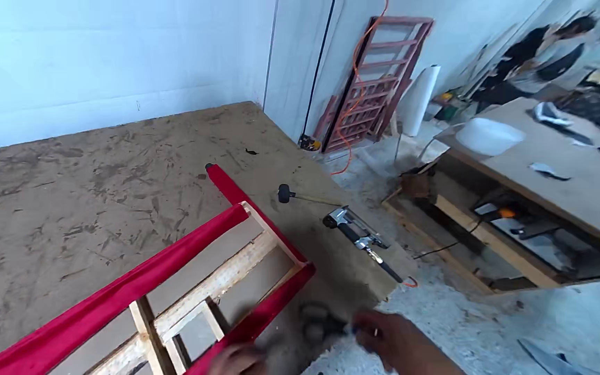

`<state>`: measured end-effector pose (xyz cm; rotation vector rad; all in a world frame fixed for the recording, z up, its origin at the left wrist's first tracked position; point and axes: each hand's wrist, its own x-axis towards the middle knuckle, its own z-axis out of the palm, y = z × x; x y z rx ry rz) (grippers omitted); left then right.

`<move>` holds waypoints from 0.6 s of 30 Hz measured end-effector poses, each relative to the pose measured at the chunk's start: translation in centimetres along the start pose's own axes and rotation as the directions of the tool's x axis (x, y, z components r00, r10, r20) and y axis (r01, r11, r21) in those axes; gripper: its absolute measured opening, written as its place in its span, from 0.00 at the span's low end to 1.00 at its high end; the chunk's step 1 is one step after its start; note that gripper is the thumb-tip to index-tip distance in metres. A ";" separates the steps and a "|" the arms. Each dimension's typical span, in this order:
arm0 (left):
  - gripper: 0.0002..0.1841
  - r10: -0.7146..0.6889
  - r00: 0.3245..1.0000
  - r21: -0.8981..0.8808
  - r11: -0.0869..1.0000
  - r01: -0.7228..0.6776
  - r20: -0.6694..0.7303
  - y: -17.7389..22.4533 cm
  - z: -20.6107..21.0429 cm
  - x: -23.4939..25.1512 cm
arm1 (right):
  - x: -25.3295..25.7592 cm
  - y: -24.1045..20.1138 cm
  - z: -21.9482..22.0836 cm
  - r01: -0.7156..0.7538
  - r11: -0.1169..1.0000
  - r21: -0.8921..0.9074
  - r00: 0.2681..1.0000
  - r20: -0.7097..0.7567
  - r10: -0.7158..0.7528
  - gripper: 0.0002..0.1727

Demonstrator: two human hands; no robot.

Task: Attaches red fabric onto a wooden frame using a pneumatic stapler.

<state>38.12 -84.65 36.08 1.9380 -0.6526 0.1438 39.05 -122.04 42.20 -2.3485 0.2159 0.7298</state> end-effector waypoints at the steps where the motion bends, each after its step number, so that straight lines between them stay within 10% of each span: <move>1: 0.30 0.036 0.991 -0.004 0.999 -0.036 0.131 2.2 2.6 2.6 | -2.1 -2.8 0.4 0.071 0.991 -0.115 0.996 0.067 -0.063 0.19; 3: 0.35 -0.006 0.947 0.042 0.999 -0.008 0.322 5.7 7.2 5.5 | -5.0 -7.1 1.3 0.233 0.956 -0.181 0.965 0.160 -0.205 0.18; 5: 0.19 -0.185 0.903 -0.024 0.977 0.211 0.388 6.6 9.4 6.2 | -6.6 -8.5 0.6 0.293 0.954 -0.064 0.956 0.051 -0.290 0.19; 7: 0.14 -0.341 0.898 -0.344 0.837 0.425 0.279 4.7 9.7 5.9 | -6.0 -7.0 -0.6 0.366 0.906 0.215 0.921 -0.227 -0.318 0.20; 9: 0.21 -0.427 0.900 -0.754 0.560 0.342 0.091 3.4 10.4 6.7 | -3.7 -5.3 -0.8 0.477 0.843 0.250 0.862 -0.320 -0.393 0.16; 11: 0.23 -0.429 0.903 -0.889 0.422 0.174 -0.027 3.9 11.8 8.2 | -0.9 -4.4 0.6 0.586 0.788 0.189 0.809 -0.184 -0.558 0.14; 18: 0.35 -0.380 0.892 -0.828 0.560 0.014 -0.242 1.3 20.8 17.5 | 10.4 1.7 -5.6 0.606 0.764 0.222 0.728 0.231 -0.645 0.18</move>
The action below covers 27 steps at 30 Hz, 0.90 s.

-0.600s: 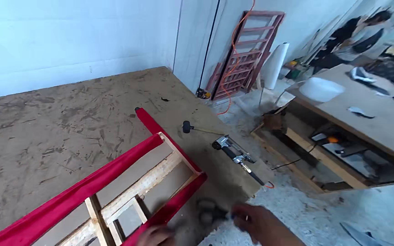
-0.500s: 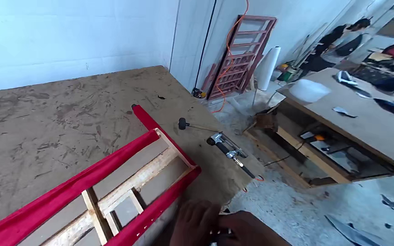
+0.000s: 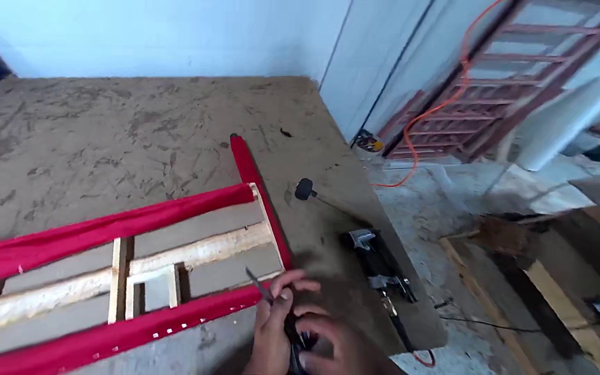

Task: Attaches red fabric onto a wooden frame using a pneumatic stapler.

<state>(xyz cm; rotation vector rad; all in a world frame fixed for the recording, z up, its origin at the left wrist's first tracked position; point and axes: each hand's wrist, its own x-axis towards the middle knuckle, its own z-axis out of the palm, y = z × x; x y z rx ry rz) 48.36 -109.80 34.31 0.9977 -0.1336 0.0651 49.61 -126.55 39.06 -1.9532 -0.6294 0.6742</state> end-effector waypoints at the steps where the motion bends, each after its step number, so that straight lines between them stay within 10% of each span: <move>1: 0.42 -0.050 0.997 0.101 0.994 0.043 0.064 -1.2 0.1 0.6 | 0.0 2.2 -1.4 -0.006 1.000 0.021 1.000 -0.004 0.006 0.16; 3: 0.52 -0.235 0.964 0.414 0.895 0.166 0.122 -2.4 -1.9 2.6 | 0.8 6.3 -5.2 0.010 1.000 0.004 1.000 0.007 -0.010 0.14; 9: 0.21 -0.534 0.792 0.919 0.064 0.388 -0.297 -3.6 -4.5 5.4 | 2.5 16.9 -16.0 0.076 0.960 -0.270 0.977 0.212 -0.018 0.15; 16: 0.11 -0.475 0.825 0.933 0.024 0.358 -0.305 -3.3 -1.3 5.0 | 7.6 18.1 -18.1 0.299 0.768 -0.566 0.872 0.489 0.021 0.35; 27: 0.11 -0.312 0.868 0.915 -0.015 0.402 -0.387 -4.8 0.3 3.5 | 11.0 19.3 -13.6 0.509 0.717 -0.476 0.791 0.587 -0.172 0.23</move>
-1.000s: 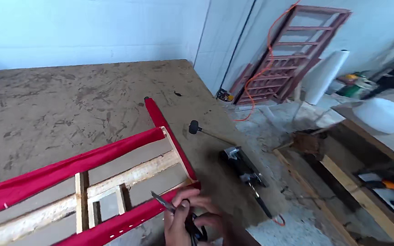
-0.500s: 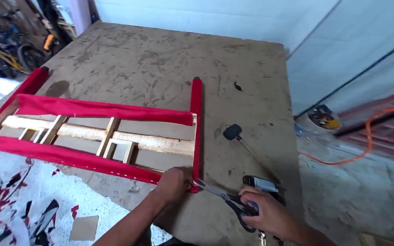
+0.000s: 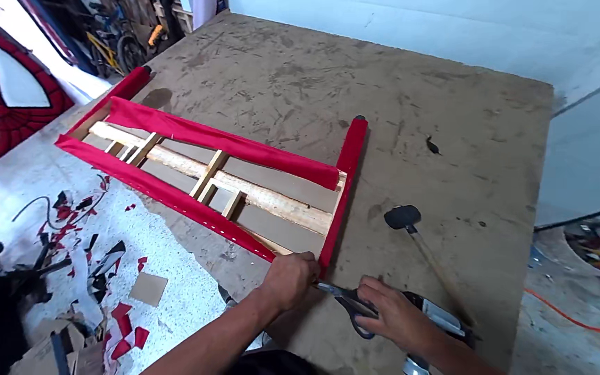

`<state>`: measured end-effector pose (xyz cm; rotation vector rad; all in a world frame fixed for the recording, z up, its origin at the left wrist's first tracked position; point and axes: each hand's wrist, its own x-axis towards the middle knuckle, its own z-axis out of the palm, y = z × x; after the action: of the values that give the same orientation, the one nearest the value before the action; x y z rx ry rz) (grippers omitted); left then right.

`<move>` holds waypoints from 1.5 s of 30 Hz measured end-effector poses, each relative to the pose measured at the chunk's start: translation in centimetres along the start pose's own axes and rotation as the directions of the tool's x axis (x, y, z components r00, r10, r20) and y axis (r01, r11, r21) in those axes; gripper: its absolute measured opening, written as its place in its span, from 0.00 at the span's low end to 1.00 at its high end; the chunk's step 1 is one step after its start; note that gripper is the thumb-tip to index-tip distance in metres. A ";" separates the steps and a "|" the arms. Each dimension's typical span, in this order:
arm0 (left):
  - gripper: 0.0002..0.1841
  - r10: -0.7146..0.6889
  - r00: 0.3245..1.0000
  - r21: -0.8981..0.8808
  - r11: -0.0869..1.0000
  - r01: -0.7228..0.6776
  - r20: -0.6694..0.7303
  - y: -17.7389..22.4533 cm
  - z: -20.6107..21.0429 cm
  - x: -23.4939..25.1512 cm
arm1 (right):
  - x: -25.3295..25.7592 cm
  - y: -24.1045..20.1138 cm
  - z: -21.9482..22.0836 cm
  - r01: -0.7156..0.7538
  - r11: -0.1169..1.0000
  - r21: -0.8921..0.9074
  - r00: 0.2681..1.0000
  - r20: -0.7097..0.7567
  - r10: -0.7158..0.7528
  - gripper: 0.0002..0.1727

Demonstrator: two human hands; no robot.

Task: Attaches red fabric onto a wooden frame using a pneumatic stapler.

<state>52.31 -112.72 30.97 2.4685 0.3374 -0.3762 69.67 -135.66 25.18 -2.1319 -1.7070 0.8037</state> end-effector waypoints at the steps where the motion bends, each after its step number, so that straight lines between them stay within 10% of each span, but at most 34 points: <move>1: 0.12 -0.009 1.000 -0.019 1.000 0.009 -0.007 -0.1 0.1 -0.1 | -0.2 0.3 0.1 0.029 1.000 0.007 1.000 0.000 -0.029 0.21; 19: 0.16 0.087 0.945 -0.420 0.880 -0.222 -0.317 -0.5 -1.9 -4.1 | 8.0 -13.2 -1.3 0.006 0.960 -0.279 0.996 -0.087 -0.031 0.26; 23: 0.14 0.154 0.922 -0.334 0.901 -0.278 -0.354 -0.2 -3.4 -4.9 | 10.7 -23.1 -8.8 -0.403 0.913 0.062 0.898 0.219 0.381 0.22; 28: 0.44 0.044 0.993 -0.183 0.981 -0.064 -0.111 -9.8 -5.4 -5.8 | 12.3 -11.7 -0.8 0.067 0.959 -0.274 0.989 0.146 -0.028 0.25; 32: 0.17 -0.043 0.999 -0.130 0.991 0.041 -0.007 -13.2 -5.2 -5.0 | 12.6 -11.8 0.1 0.020 0.947 -0.319 0.988 0.150 0.029 0.22; 37: 0.19 -0.162 0.976 -0.071 0.982 0.174 0.143 -12.9 -6.0 -3.5 | 13.2 -13.7 0.6 -0.060 0.935 -0.350 0.983 0.143 0.116 0.31; 45: 0.15 -0.116 0.957 -0.250 0.967 0.048 -0.266 -11.6 -4.2 -5.4 | 13.8 -12.4 1.5 -0.026 0.951 -0.309 0.992 0.107 0.062 0.27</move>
<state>44.34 -101.93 29.84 2.2704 0.5702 -0.0146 60.83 -119.43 27.52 -2.3732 -1.9612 0.7255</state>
